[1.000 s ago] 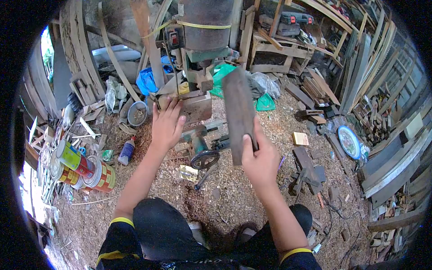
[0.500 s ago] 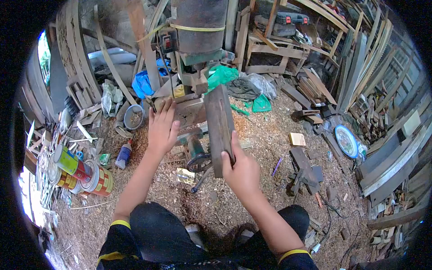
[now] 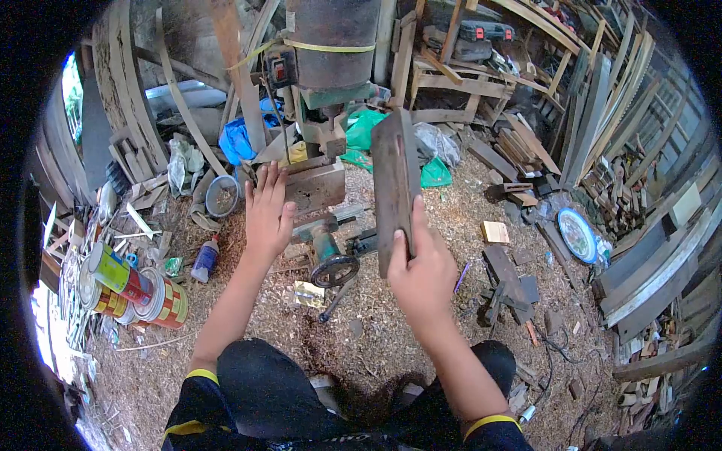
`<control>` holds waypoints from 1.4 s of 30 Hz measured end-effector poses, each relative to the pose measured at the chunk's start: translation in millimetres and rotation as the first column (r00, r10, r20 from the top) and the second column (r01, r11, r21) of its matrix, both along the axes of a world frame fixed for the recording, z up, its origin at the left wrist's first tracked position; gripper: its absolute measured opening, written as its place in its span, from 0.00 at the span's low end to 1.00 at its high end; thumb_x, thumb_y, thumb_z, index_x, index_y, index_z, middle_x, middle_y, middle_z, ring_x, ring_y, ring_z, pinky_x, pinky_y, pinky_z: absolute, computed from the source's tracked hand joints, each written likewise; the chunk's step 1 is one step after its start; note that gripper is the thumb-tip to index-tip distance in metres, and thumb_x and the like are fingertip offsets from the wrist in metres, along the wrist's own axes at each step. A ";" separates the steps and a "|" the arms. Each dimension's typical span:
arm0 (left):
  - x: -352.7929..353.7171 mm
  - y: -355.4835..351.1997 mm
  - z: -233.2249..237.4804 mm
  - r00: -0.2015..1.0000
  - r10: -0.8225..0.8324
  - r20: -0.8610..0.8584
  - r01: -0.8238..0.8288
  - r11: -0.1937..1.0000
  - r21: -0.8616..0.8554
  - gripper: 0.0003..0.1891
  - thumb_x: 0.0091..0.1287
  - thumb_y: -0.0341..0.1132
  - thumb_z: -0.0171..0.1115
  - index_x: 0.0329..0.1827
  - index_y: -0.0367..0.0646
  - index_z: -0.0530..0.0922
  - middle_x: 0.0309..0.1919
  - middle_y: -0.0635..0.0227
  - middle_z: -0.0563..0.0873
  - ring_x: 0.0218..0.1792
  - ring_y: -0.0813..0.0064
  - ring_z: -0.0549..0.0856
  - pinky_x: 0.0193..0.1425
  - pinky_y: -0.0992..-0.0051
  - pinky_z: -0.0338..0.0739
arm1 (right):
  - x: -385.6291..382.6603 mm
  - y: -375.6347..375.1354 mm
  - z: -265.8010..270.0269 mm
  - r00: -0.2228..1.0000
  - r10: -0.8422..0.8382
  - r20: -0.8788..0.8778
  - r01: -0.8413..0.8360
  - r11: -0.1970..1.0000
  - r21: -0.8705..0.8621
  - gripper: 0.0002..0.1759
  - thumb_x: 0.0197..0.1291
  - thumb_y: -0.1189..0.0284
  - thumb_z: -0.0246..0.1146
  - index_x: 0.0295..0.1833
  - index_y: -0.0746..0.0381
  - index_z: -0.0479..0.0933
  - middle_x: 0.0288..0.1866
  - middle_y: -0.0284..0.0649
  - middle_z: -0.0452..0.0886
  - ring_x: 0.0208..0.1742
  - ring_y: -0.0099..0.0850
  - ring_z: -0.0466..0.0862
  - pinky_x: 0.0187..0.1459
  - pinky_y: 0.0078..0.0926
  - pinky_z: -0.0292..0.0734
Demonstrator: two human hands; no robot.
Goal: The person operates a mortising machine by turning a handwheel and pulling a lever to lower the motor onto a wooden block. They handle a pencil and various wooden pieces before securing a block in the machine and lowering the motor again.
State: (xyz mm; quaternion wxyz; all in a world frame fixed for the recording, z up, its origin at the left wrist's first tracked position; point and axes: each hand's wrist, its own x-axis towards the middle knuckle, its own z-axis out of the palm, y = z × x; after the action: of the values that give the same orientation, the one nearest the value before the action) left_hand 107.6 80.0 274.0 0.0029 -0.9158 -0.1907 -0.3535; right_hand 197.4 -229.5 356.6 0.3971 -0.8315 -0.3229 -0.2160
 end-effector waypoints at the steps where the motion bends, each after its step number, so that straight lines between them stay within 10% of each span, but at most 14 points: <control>1: 0.1 -0.5 -0.4 1.000 0.002 0.002 -0.002 1.000 -0.003 0.41 0.89 0.64 0.31 0.91 0.43 0.65 0.93 0.55 0.61 0.93 0.50 0.55 0.93 0.37 0.43 | -9.9 1.4 0.9 0.999 -0.033 -0.002 0.033 0.990 -0.136 0.37 0.75 0.65 0.68 0.87 0.57 0.72 0.39 0.52 0.88 0.36 0.53 0.90 0.42 0.50 0.85; 4: 1.0 -2.9 0.6 1.000 -0.003 0.002 0.003 1.000 0.000 0.42 0.89 0.65 0.30 0.91 0.43 0.65 0.92 0.54 0.61 0.93 0.49 0.56 0.93 0.38 0.43 | -25.1 6.3 -6.6 0.967 0.017 -0.255 -0.110 0.929 -0.354 0.37 0.75 0.67 0.67 0.88 0.57 0.70 0.40 0.54 0.87 0.39 0.53 0.90 0.42 0.52 0.85; 8: -2.8 -4.5 2.7 0.999 -0.017 0.044 0.018 1.000 -0.022 0.41 0.89 0.64 0.30 0.90 0.42 0.67 0.93 0.54 0.60 0.93 0.49 0.55 0.93 0.38 0.44 | 0.0 0.6 2.6 0.998 0.049 -0.029 -0.051 0.994 -0.100 0.37 0.74 0.63 0.68 0.86 0.58 0.72 0.37 0.54 0.86 0.36 0.54 0.89 0.41 0.53 0.85; 12: -7.3 -3.3 1.6 1.000 -0.002 -0.017 0.002 1.000 -0.022 0.38 0.90 0.60 0.33 0.87 0.41 0.71 0.93 0.53 0.60 0.93 0.47 0.55 0.93 0.38 0.45 | -14.8 9.7 -11.6 0.993 0.100 -0.068 -0.114 0.963 -0.244 0.38 0.73 0.63 0.69 0.86 0.61 0.72 0.37 0.55 0.87 0.35 0.55 0.89 0.39 0.53 0.84; 22: -7.1 8.9 28.9 0.999 -0.043 0.011 0.044 0.996 -0.082 0.22 0.86 0.49 0.56 0.70 0.46 0.87 0.90 0.51 0.66 0.90 0.43 0.62 0.91 0.35 0.53 | -16.7 26.9 -21.5 0.857 0.118 -0.502 -0.127 0.992 0.018 0.44 0.67 0.65 0.70 0.85 0.69 0.68 0.54 0.63 0.92 0.53 0.52 0.95 0.57 0.44 0.89; 25: -5.7 9.6 32.8 0.996 -0.071 -0.048 0.065 0.991 -0.120 0.20 0.85 0.47 0.57 0.65 0.45 0.89 0.89 0.52 0.68 0.89 0.43 0.64 0.91 0.36 0.53 | -14.5 40.5 -42.6 0.542 0.565 -0.622 -0.092 0.776 0.625 0.46 0.64 0.81 0.66 0.89 0.69 0.62 0.79 0.50 0.80 0.72 0.38 0.86 0.70 0.32 0.81; 34: -6.2 17.3 58.9 0.939 -0.102 -0.327 0.105 0.994 -0.009 0.19 0.83 0.43 0.58 0.70 0.48 0.86 0.90 0.56 0.66 0.91 0.49 0.61 0.93 0.42 0.54 | 8.3 31.3 -47.2 -0.098 0.882 -0.460 0.159 0.470 0.868 0.61 0.60 0.87 0.63 0.97 0.51 0.47 0.85 0.44 0.73 0.77 0.39 0.80 0.70 0.34 0.80; 42: 4.5 14.2 99.3 0.810 -0.106 -0.576 -0.029 0.975 -0.219 0.26 0.71 0.37 0.64 0.73 0.46 0.84 0.87 0.54 0.73 0.88 0.49 0.68 0.92 0.44 0.58 | 11.6 41.0 -34.8 -0.079 0.840 -0.537 -0.034 0.537 0.843 0.61 0.62 0.83 0.61 0.98 0.49 0.41 0.91 0.45 0.63 0.82 0.40 0.74 0.79 0.34 0.69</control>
State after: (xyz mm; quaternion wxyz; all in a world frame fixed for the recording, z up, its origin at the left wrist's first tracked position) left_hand 112.1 94.2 373.3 -0.0459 -0.9783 -0.1993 -0.0321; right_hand 209.0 -188.5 321.8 0.7856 -0.3947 -0.1744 0.4434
